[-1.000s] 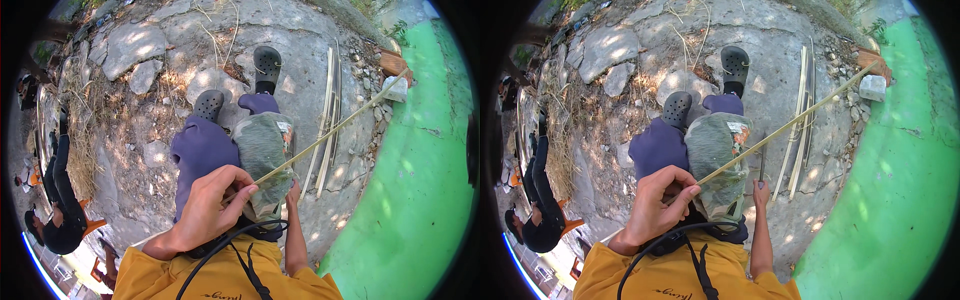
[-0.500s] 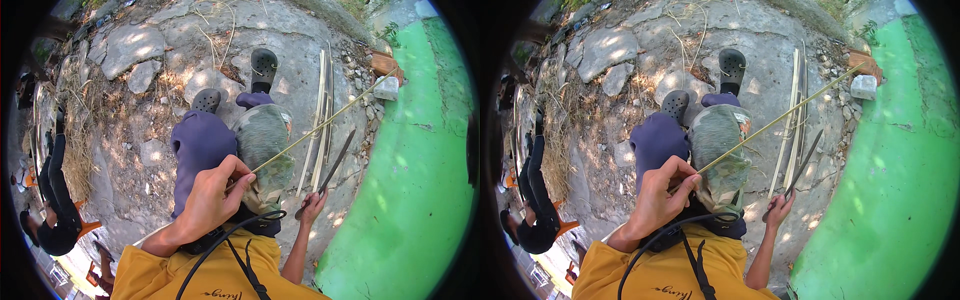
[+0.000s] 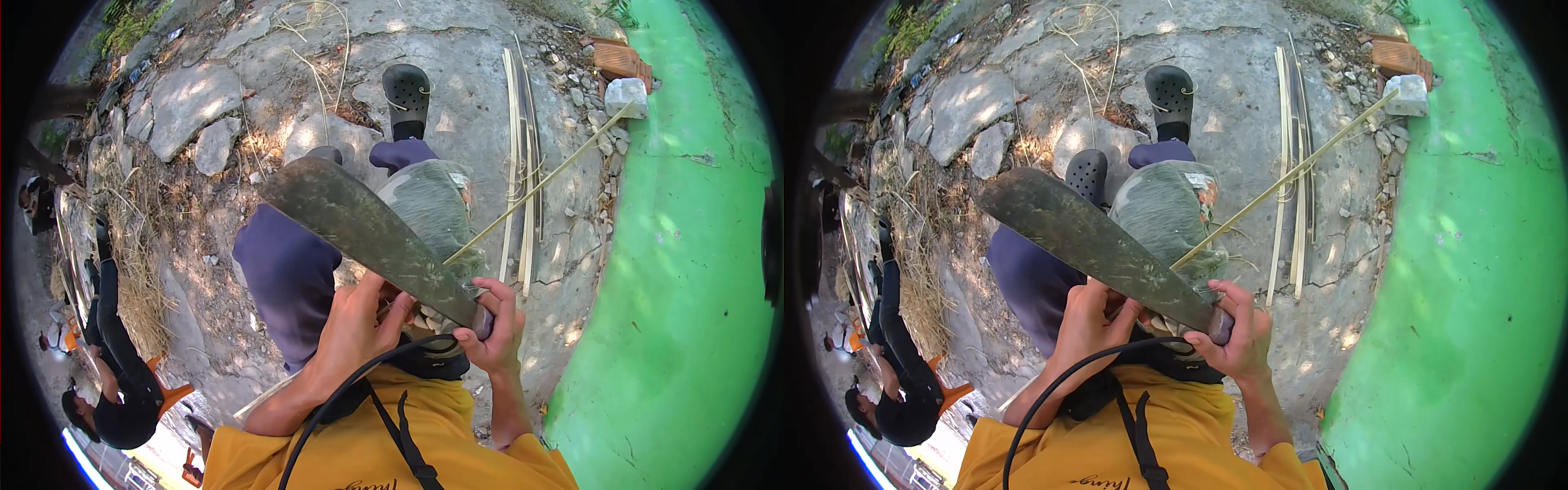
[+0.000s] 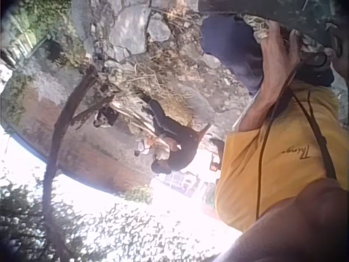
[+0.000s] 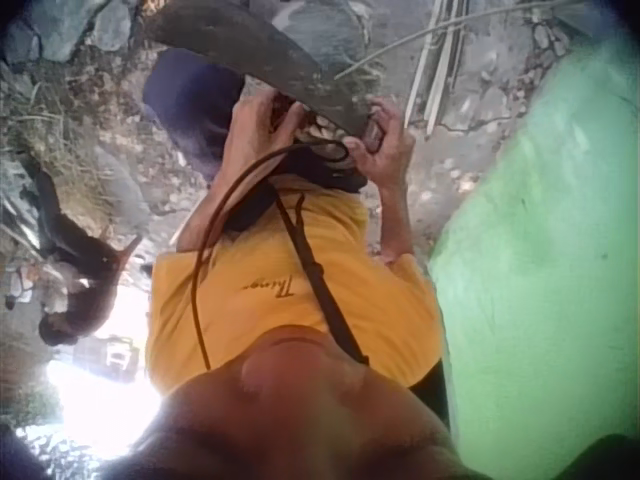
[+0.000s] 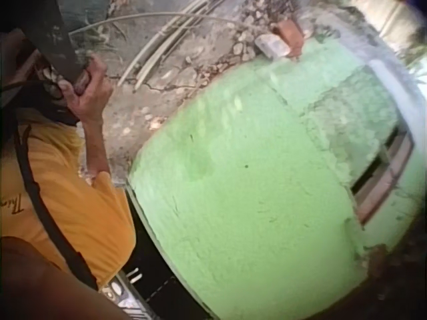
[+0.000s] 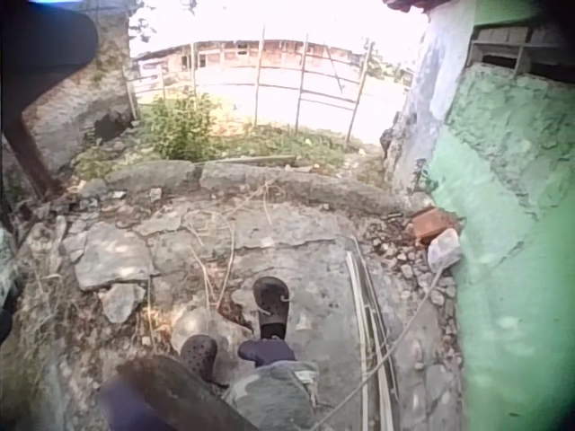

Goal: The person shaves a bamboo strip using a machete against their knee, bends the strip with both hands, and then shaves another bamboo strip with the machete.

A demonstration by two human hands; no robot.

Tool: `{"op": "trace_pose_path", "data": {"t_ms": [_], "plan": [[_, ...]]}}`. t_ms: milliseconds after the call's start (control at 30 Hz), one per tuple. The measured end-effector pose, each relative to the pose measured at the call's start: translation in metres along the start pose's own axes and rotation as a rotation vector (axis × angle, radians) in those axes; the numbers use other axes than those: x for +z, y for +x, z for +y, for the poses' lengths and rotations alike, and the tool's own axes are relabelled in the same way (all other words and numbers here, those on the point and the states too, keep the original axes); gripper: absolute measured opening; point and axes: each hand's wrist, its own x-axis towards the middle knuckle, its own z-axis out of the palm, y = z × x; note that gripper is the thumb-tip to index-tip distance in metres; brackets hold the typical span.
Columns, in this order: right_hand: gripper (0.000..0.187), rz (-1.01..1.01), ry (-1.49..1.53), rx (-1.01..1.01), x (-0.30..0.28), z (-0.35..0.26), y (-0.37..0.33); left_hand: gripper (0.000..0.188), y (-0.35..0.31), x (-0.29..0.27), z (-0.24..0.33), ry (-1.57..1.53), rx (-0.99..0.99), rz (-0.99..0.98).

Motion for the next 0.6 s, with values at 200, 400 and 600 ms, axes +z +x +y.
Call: {"op": "trace_pose_path", "data": {"t_ms": [200,400,600], "plan": [[0.071,-0.099,-0.055,-0.023,0.007,-0.001,0.014,0.019,0.002,-0.003,0.013,0.041,-0.174,-0.008],[0.065,-0.161,-0.032,0.019,0.001,-0.009,0.02,0.031,0.002,-0.025,0.011,0.285,-0.16,-0.33],[0.064,-0.203,-0.039,0.043,-0.003,-0.011,0.022,0.034,-0.001,-0.014,-0.002,0.255,-0.135,-0.269]]}}
